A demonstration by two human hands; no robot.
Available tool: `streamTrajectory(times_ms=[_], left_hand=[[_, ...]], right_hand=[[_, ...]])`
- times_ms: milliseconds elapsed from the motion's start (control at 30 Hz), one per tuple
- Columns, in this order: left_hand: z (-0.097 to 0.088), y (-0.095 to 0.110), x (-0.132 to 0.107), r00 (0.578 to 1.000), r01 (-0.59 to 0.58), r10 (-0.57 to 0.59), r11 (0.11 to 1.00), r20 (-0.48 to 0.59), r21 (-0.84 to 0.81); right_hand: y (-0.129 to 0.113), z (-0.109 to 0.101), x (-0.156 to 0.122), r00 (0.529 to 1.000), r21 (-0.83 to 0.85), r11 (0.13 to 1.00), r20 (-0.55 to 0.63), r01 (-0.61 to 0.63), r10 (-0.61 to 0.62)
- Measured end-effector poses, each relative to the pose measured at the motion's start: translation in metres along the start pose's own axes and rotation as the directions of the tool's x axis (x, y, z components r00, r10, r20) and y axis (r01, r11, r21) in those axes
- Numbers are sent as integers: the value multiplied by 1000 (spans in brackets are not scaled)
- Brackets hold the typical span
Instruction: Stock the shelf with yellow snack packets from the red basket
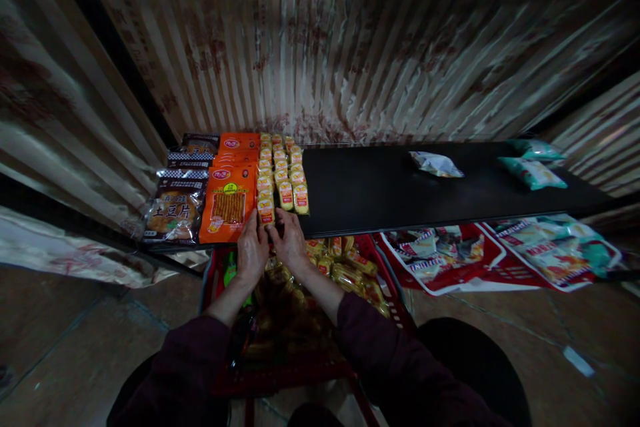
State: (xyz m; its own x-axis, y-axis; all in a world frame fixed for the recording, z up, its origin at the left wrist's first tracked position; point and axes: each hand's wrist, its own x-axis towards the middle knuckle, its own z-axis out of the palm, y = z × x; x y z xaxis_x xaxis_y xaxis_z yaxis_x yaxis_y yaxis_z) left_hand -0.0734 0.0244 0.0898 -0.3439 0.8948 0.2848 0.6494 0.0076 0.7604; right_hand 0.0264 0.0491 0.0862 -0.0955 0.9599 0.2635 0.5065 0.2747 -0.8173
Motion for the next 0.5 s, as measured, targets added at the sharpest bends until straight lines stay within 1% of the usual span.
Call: streamTrajectory(times_ms=[300, 500], left_hand=[[-5, -3, -3, 1000, -15, 15, 1000, -16, 8], [-9, -1, -7, 1000, -20, 20, 1000, -23, 11]], right_hand=[[3, -4, -8, 1000, 49, 999, -12, 13, -13], [5, -5, -14, 1000, 68, 998, -5, -5, 5]])
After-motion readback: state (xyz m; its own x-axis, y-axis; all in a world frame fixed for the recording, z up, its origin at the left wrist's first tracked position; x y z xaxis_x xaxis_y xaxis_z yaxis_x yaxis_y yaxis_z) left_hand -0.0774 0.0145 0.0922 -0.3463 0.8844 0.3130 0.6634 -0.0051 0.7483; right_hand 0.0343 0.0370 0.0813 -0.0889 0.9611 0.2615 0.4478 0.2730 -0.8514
